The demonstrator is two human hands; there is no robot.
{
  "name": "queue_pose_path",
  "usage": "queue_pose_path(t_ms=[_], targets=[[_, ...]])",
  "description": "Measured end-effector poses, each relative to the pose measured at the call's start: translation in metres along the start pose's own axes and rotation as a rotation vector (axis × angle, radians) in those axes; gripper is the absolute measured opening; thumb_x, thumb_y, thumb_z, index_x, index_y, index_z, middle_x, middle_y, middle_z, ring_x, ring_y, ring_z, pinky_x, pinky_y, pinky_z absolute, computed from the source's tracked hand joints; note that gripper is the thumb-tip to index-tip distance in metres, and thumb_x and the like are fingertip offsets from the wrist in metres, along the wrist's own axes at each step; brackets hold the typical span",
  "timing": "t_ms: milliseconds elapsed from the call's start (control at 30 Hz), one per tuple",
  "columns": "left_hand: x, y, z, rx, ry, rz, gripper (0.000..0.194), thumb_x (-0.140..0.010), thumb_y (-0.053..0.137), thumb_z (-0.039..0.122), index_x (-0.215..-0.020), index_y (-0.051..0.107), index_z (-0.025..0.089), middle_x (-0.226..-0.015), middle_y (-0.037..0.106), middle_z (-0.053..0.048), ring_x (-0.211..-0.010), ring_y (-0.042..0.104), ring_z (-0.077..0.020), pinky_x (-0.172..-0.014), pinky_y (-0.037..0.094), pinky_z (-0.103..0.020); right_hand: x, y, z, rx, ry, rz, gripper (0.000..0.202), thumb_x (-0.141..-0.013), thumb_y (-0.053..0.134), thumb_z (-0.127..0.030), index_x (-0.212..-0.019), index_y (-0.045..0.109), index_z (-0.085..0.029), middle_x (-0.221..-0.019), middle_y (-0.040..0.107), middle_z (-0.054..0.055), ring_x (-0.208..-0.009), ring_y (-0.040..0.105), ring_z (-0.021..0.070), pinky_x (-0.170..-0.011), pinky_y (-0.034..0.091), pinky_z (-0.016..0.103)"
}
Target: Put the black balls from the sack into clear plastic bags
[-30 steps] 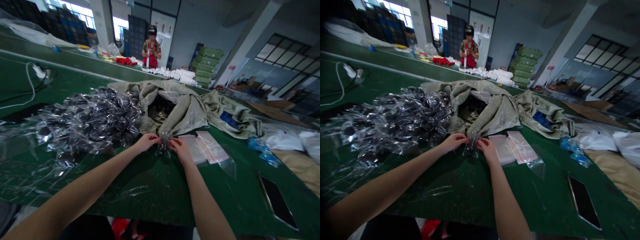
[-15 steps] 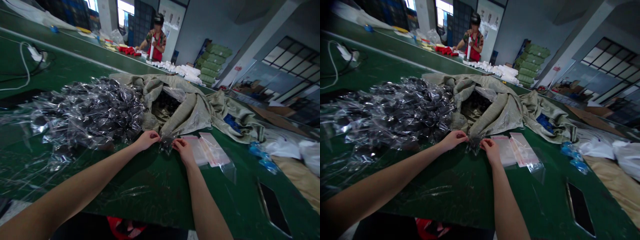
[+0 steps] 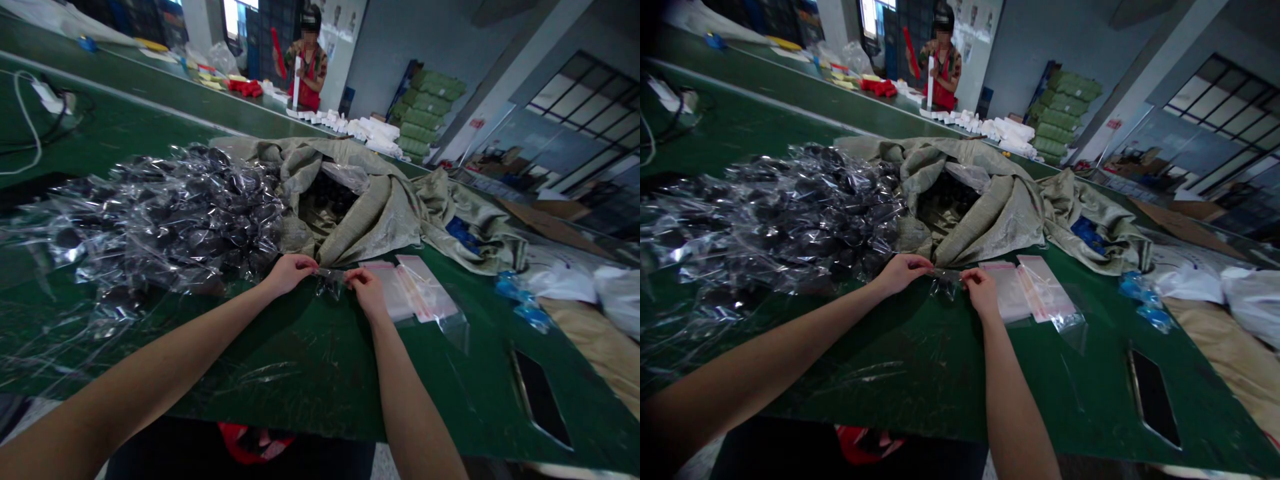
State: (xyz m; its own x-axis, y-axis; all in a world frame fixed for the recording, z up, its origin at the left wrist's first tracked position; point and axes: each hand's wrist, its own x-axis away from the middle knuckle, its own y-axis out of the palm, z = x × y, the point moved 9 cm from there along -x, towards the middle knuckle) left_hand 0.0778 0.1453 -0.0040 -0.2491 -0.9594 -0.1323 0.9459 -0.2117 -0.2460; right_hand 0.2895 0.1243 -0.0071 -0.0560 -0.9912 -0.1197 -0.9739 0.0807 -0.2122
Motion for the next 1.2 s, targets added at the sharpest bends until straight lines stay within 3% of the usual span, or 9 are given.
queue_pose_path(t_ms=[133, 233, 333, 433, 600, 733, 967, 1067, 1200], targets=[[0.003, -0.01, 0.0, 0.094, -0.121, 0.082, 0.027, -0.073, 0.066, 0.034, -0.091, 0.071, 0.015, -0.078, 0.072, -0.004, -0.063, 0.06, -0.0127, -0.057, 0.045, -0.022, 0.0, 0.002, -0.002, -0.01, -0.004, 0.001, 0.01, -0.069, 0.059, -0.03, -0.069, 0.058, -0.02, -0.085, 0.068, 0.002, -0.067, 0.057, 0.0133, -0.056, 0.046, 0.024], [0.008, -0.013, -0.002, 0.098, -0.257, 0.096, 0.038, -0.077, 0.062, 0.05, -0.076, 0.069, 0.013, -0.067, 0.069, -0.004, -0.044, 0.043, -0.0069, -0.041, 0.031, -0.021, 0.0, 0.004, -0.002, -0.038, -0.017, -0.007, 0.008, -0.069, 0.059, -0.028, -0.069, 0.058, -0.02, -0.087, 0.068, 0.002, -0.068, 0.058, 0.0132, -0.056, 0.046, 0.024], [0.015, -0.008, -0.006, 0.045, -0.407, 0.025, 0.049, -0.073, 0.064, 0.061, -0.063, 0.066, 0.013, -0.055, 0.062, -0.004, -0.036, 0.029, -0.0045, -0.036, 0.017, -0.023, -0.001, 0.004, 0.001, -0.052, -0.016, -0.01, 0.007, -0.07, 0.059, -0.027, -0.07, 0.058, -0.02, -0.086, 0.067, 0.001, -0.065, 0.057, 0.0122, -0.055, 0.045, 0.024], [0.023, 0.008, -0.008, 0.141, -0.49, -0.109, 0.047, -0.067, 0.07, 0.059, -0.065, 0.067, 0.013, -0.067, 0.068, -0.007, -0.036, 0.026, -0.0031, -0.037, 0.012, -0.023, -0.001, 0.004, 0.003, -0.061, -0.011, -0.009, 0.006, -0.07, 0.058, -0.026, -0.071, 0.058, -0.02, -0.085, 0.067, 0.001, -0.066, 0.057, 0.0122, -0.056, 0.045, 0.024], [0.029, 0.027, -0.008, 0.265, -0.439, -0.263, 0.041, -0.065, 0.075, 0.052, -0.077, 0.072, 0.013, -0.06, 0.061, -0.002, -0.039, 0.023, -0.0029, -0.038, 0.011, -0.023, -0.001, 0.002, 0.005, -0.024, 0.034, 0.002, 0.009, -0.07, 0.056, -0.025, -0.076, 0.061, -0.019, -0.082, 0.067, 0.0, -0.063, 0.056, 0.0115, -0.057, 0.046, 0.025], [0.03, 0.028, -0.01, 0.138, -0.415, -0.273, 0.043, -0.069, 0.071, 0.053, -0.081, 0.072, 0.012, -0.047, 0.043, 0.005, -0.037, 0.026, -0.0044, -0.038, 0.014, -0.023, 0.0, 0.003, 0.009, -0.079, 0.107, -0.004, 0.015, -0.069, 0.056, -0.024, -0.08, 0.063, -0.018, -0.082, 0.065, -0.001, -0.064, 0.057, 0.0111, -0.057, 0.046, 0.023], [0.031, 0.029, -0.007, -0.003, -0.395, -0.282, 0.047, -0.072, 0.066, 0.057, -0.087, 0.072, 0.013, -0.046, 0.039, 0.007, -0.036, 0.027, -0.0051, -0.037, 0.015, -0.022, 0.0, -0.006, 0.017, -0.303, 0.222, 0.101, 0.027, -0.07, 0.057, -0.033, -0.093, 0.062, -0.02, -0.088, 0.063, 0.001, -0.065, 0.057, 0.011, -0.049, 0.045, 0.02], [0.03, 0.03, -0.008, -0.034, -0.379, -0.28, 0.045, -0.073, 0.065, 0.056, -0.087, 0.073, 0.014, -0.046, 0.038, 0.007, -0.036, 0.027, -0.0055, -0.037, 0.014, -0.022, 0.006, -0.007, 0.016, -0.265, 0.32, 0.109, 0.031, -0.075, 0.059, -0.05, -0.083, 0.06, -0.02, -0.074, 0.059, 0.0, -0.056, 0.054, 0.0111, -0.042, 0.038, 0.02], [0.029, 0.028, -0.01, -0.08, -0.356, -0.268, 0.042, -0.075, 0.063, 0.054, -0.088, 0.074, 0.015, -0.046, 0.039, 0.006, -0.037, 0.028, -0.006, -0.037, 0.015, -0.022, 0.018, 0.001, 0.006, -0.158, 0.398, -0.019, 0.042, -0.07, 0.066, -0.058, -0.068, 0.058, -0.017, -0.063, 0.056, -0.001, -0.053, 0.05, 0.0095, -0.04, 0.033, 0.019]])
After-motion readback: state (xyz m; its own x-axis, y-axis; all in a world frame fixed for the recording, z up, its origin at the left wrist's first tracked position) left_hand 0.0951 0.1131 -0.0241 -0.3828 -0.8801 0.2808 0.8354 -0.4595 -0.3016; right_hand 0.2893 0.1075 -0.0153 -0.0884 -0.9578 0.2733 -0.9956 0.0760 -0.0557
